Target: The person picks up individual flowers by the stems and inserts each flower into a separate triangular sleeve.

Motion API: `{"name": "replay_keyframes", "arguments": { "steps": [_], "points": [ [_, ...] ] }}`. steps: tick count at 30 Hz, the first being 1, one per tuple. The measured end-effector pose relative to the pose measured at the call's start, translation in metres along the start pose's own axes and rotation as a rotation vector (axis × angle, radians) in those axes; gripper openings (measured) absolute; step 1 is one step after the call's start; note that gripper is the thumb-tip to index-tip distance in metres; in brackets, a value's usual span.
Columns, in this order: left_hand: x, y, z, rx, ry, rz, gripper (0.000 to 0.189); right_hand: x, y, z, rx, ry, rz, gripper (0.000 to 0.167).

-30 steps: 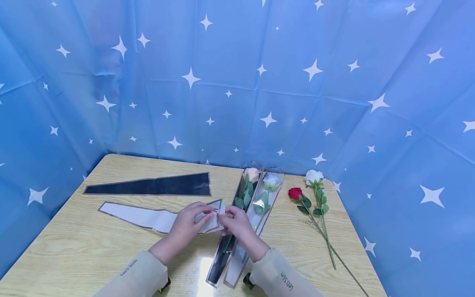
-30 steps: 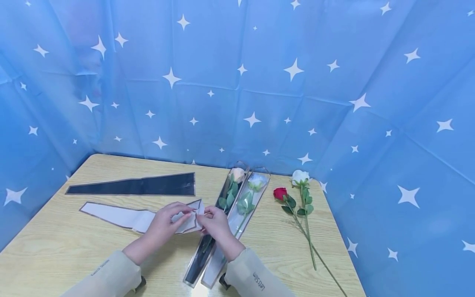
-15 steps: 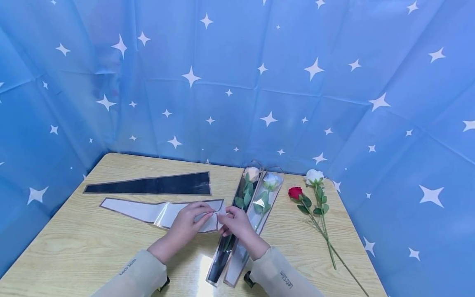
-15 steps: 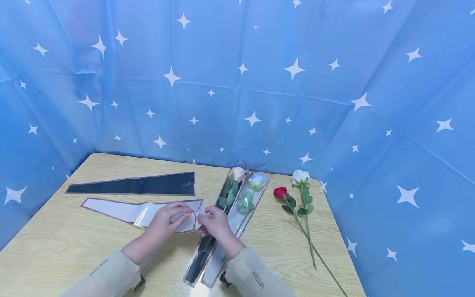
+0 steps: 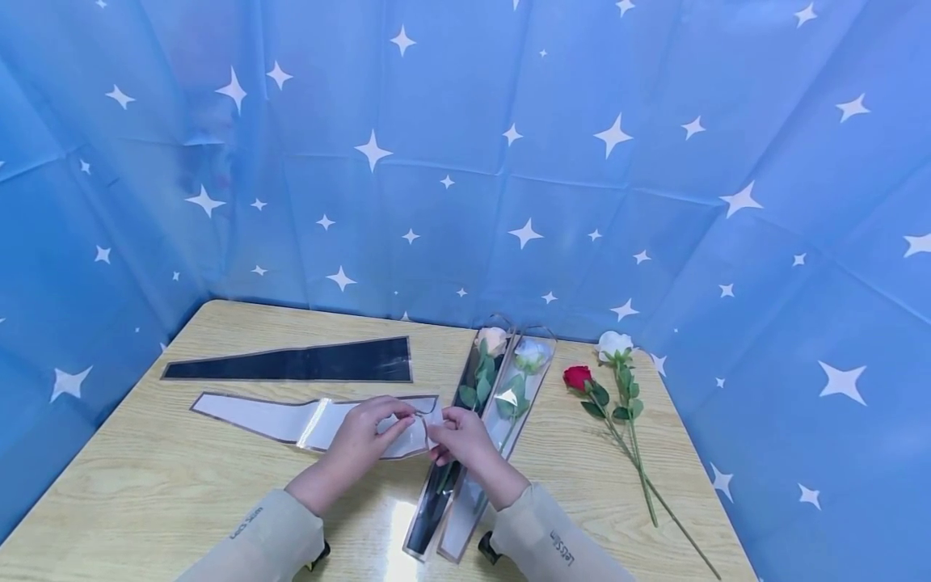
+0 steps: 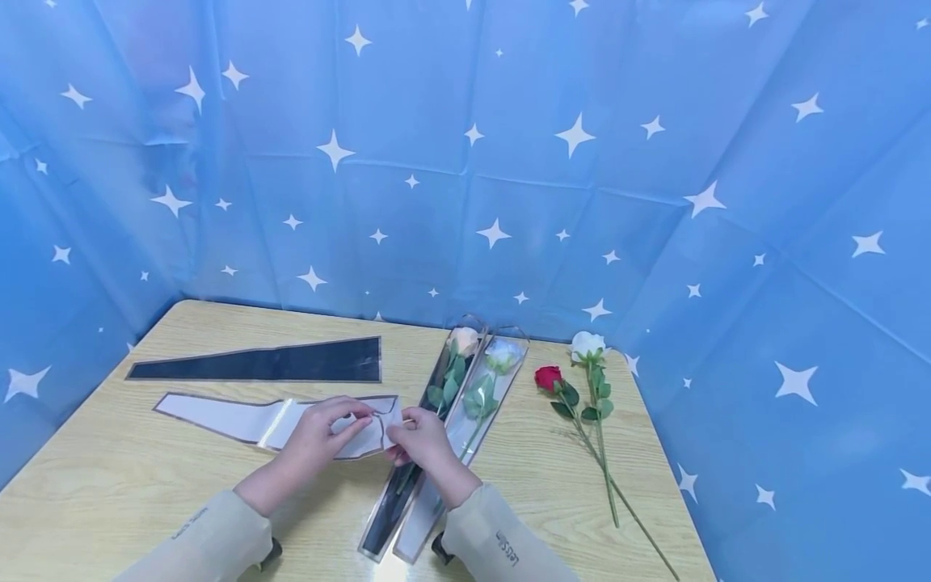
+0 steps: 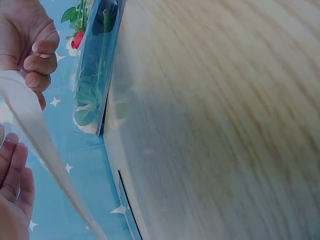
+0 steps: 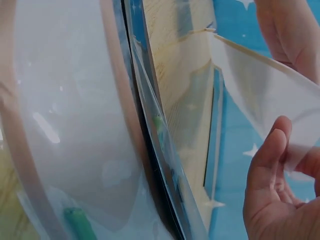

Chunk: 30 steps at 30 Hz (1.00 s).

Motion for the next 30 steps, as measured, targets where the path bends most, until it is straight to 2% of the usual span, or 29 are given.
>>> {"name": "replay_keyframes", "arguments": {
  "steps": [4, 12, 18, 23, 30],
  "points": [
    [0.000, 0.000, 0.000, -0.013, 0.004, 0.006, 0.006, 0.000, 0.001, 0.000, 0.012, -0.005, 0.015, 0.020],
    [0.001, -0.001, -0.002, -0.015, 0.061, -0.007, 0.005, -0.002, 0.000, -0.003, 0.004, 0.009, 0.045, 0.019],
    [0.003, -0.003, -0.003, -0.002, 0.047, -0.019, 0.005, -0.005, -0.005, 0.001, 0.006, 0.021, 0.062, 0.028],
    [0.005, -0.004, -0.002, 0.000, 0.022, -0.022, 0.006, -0.008, -0.025, 0.008, 0.022, 0.036, 0.023, 0.036],
    [0.005, -0.003, 0.002, 0.011, -0.004, -0.018, 0.006, -0.014, -0.077, 0.016, 0.018, 0.020, -0.109, 0.029]
  ]
}}
Point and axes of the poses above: each hand's wrist, its own x-axis towards the middle knuckle, its own y-axis out of the palm, z = x × y, the point moved 7 cm from there along x, towards the middle knuckle, and after that the axes turned 5 degrees about -y, right-handed, at the moved point
